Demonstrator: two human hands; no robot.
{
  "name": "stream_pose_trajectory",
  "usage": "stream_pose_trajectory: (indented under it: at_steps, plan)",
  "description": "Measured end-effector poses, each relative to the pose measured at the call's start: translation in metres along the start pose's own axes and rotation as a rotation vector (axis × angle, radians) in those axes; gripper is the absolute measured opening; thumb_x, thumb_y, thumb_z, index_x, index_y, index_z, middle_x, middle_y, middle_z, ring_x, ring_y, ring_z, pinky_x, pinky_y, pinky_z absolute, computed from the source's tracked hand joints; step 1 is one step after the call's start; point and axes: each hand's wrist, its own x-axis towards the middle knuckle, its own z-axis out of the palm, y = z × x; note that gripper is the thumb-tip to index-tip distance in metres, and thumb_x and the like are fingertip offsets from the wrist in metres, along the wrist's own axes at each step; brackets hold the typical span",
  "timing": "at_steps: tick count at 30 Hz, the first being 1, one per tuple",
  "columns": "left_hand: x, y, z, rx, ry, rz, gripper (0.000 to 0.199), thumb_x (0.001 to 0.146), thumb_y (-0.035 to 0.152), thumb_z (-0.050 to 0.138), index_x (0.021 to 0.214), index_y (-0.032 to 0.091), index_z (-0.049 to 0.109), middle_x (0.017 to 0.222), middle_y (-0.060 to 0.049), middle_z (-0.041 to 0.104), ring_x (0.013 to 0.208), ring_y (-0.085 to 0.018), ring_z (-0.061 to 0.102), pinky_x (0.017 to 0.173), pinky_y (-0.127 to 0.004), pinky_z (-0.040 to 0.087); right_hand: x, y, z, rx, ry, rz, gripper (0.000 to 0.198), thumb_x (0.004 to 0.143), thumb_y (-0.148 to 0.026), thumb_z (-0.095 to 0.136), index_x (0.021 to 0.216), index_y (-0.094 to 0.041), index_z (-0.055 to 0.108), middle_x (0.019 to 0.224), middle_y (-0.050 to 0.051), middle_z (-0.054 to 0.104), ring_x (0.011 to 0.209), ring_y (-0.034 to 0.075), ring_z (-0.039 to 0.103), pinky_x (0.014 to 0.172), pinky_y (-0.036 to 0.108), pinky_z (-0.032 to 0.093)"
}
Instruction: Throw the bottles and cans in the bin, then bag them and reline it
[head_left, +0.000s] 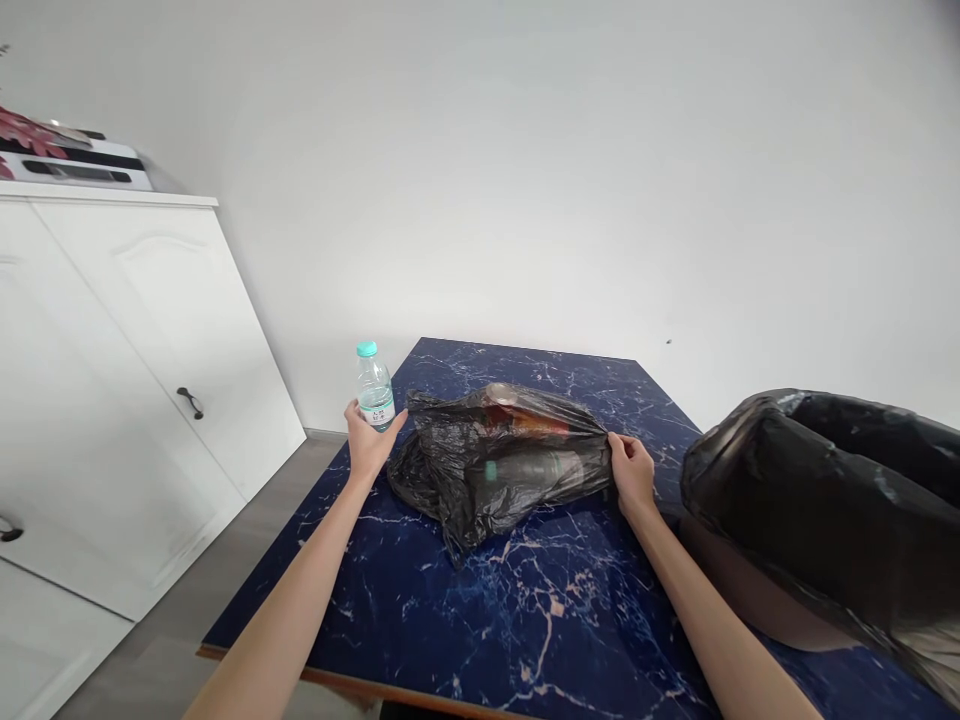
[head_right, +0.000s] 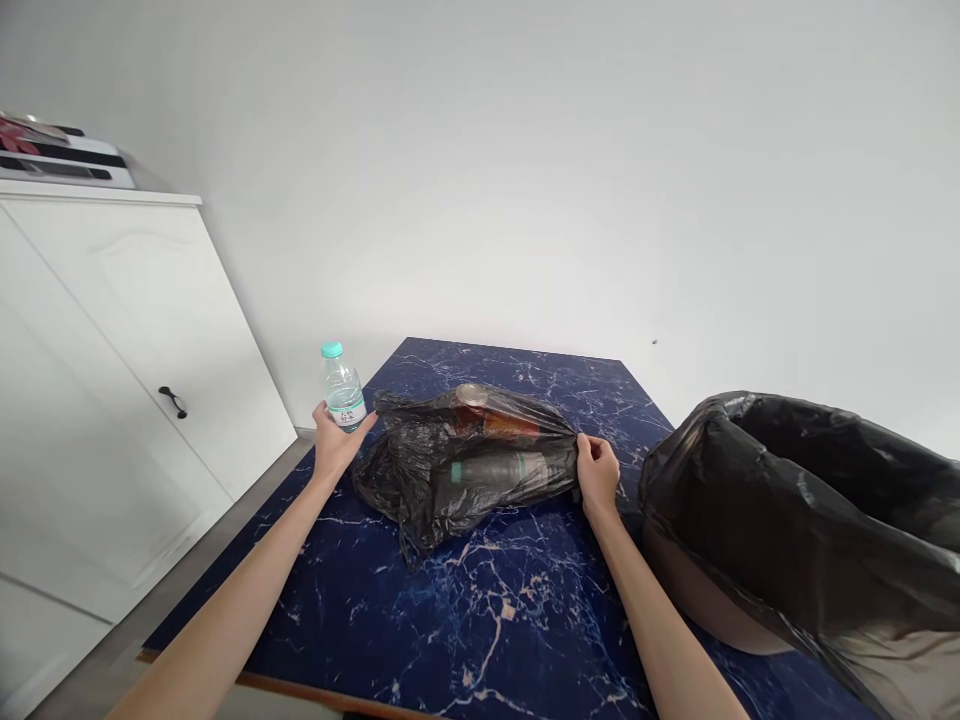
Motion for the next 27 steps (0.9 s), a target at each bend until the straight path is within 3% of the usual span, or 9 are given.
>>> stream_pose_trajectory:
  at_steps: [3,5,8,10,12,14,18,22,27]
  plan:
    - [-0.006,0.014,-0.004,0.014,0.11,0.124,0.095,0.075,0.039,0.086,0.149,0.02,0.03,0.156,-0.025,0.036,0.153,-0.04,0.036,0.125,-0.057,0.034,0.0,0.0,0.0,0.003,0.002,-0.001,0.03,0.103,-0.046,0.069,0.105,-0.016,0.071,0.103,0.004,0.073,0.093,0.019,0.07,0.089,0.041,0.059]
    - [-0.01,0.025,-0.008,0.037,0.171,0.217,0.086,0.079,0.033,0.079,0.148,0.018,0.03,0.158,-0.025,0.028,0.157,-0.04,0.025,0.129,-0.06,0.023,0.0,0.0,0.0,0.006,0.003,-0.003,0.031,0.103,-0.047,0.069,0.105,-0.016,0.071,0.103,0.004,0.073,0.093,0.019,0.07,0.089,0.041,0.059]
    - [-0.017,0.041,-0.013,0.077,0.116,0.329,0.054,0.086,0.029,0.067,0.134,0.018,0.045,0.146,-0.023,0.043,0.146,-0.039,0.039,0.125,-0.061,0.029,0.0,0.0,0.001,0.008,-0.001,-0.005,0.031,0.103,-0.047,0.069,0.105,-0.016,0.071,0.103,0.004,0.073,0.094,0.02,0.071,0.09,0.042,0.059]
    - [-0.023,0.049,-0.013,0.11,-0.058,0.379,0.026,0.088,0.031,0.064,0.112,0.022,0.059,0.124,-0.015,0.061,0.125,-0.034,0.058,0.116,-0.053,0.043,0.0,0.0,0.001,0.009,-0.004,-0.005,0.032,0.103,-0.048,0.068,0.105,-0.016,0.072,0.104,0.004,0.074,0.094,0.02,0.071,0.091,0.042,0.059]
    - [-0.031,0.054,-0.012,0.151,-0.254,0.395,0.01,0.088,0.034,0.065,0.093,0.026,0.065,0.096,-0.007,0.069,0.098,-0.029,0.069,0.102,-0.044,0.052,0.0,0.0,0.001,0.008,-0.008,-0.003,0.032,0.104,-0.048,0.068,0.106,-0.016,0.072,0.105,0.005,0.074,0.095,0.02,0.071,0.091,0.042,0.059]
    - [-0.038,0.056,-0.008,0.203,-0.377,0.357,0.014,0.089,0.039,0.066,0.084,0.027,0.066,0.073,-0.003,0.066,0.076,-0.027,0.069,0.089,-0.041,0.055,0.0,0.0,0.001,0.005,-0.012,0.0,0.031,0.104,-0.047,0.068,0.107,-0.016,0.072,0.106,0.005,0.074,0.096,0.02,0.072,0.091,0.042,0.059]
    - [-0.043,0.052,-0.005,0.306,-0.39,0.164,0.05,0.094,0.06,0.059,0.058,0.026,0.052,0.049,-0.004,0.049,0.065,-0.035,0.069,0.081,-0.05,0.053,0.001,0.0,0.002,0.0,-0.018,0.004,0.032,0.104,-0.048,0.068,0.106,-0.016,0.072,0.105,0.005,0.074,0.095,0.02,0.072,0.091,0.042,0.059]
    - [-0.041,0.055,-0.008,0.257,-0.445,0.029,0.066,0.087,0.07,0.068,0.044,0.027,0.043,0.044,-0.005,0.044,0.075,-0.042,0.072,0.083,-0.054,0.052,0.001,0.0,0.002,-0.007,-0.026,-0.001,0.033,0.103,-0.049,0.068,0.105,-0.016,0.072,0.103,0.004,0.074,0.095,0.02,0.072,0.092,0.042,0.058]
    - [-0.042,0.075,-0.007,-0.11,-0.641,-0.032,0.054,0.089,0.069,0.069,0.06,0.026,0.056,0.057,-0.003,0.059,0.066,-0.028,0.067,0.076,-0.041,0.054,-0.002,-0.001,0.002,-0.017,-0.033,-0.001,0.032,0.104,-0.048,0.067,0.105,-0.017,0.071,0.102,0.004,0.073,0.092,0.019,0.071,0.09,0.041,0.059]
